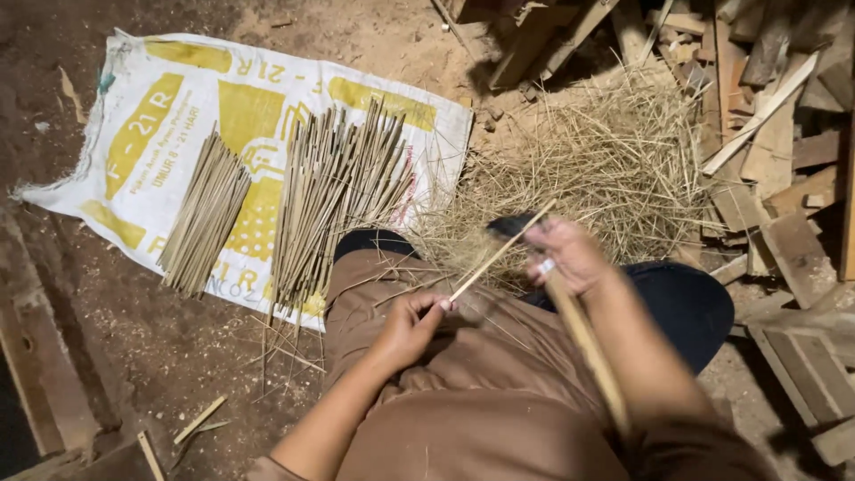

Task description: Stripping or cleaning individual reeds using a small handheld scraping tool

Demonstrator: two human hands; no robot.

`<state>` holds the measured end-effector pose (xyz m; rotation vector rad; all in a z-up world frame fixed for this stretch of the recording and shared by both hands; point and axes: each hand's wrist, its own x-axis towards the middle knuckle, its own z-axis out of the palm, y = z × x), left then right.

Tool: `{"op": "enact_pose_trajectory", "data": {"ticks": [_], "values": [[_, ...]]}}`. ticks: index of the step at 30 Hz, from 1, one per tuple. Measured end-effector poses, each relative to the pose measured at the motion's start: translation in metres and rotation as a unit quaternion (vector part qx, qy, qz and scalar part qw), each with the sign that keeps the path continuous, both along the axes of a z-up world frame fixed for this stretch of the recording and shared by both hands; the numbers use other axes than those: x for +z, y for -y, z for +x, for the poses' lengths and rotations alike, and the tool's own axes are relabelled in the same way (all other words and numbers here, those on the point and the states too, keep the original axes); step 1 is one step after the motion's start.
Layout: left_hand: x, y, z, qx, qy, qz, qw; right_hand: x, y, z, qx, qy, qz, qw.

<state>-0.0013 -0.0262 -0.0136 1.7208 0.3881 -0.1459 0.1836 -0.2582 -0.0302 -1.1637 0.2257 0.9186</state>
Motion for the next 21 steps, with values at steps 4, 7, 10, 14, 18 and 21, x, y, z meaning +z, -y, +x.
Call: {"op": "enact_pose_trajectory", "data": {"ticks": [4,7,10,14,18,21], "values": [[0.028,-0.003,0.001,-0.013,-0.026,-0.059,0.998,0.092,0.012,0.018,-0.101,0.074,-0.022,0.992],[0.024,-0.002,0.009,0.016,-0.064,-0.118,0.991,0.021,-0.016,-0.026,-0.046,0.036,-0.039,0.997],[0.013,-0.002,0.014,0.04,-0.085,-0.167,0.981,0.006,-0.034,-0.063,0.055,-0.041,0.014,0.998],[0.035,-0.007,0.016,0.03,-0.099,-0.191,0.976,0.023,-0.007,-0.003,-0.023,0.033,0.018,0.999],[0.013,-0.012,0.004,-0.005,-0.11,-0.102,0.989,0.017,0.054,0.04,-0.09,0.07,-0.031,0.993],[-0.021,-0.009,0.007,0.009,-0.098,0.012,0.995,0.031,0.013,0.001,-0.12,0.048,-0.017,0.991]]}}
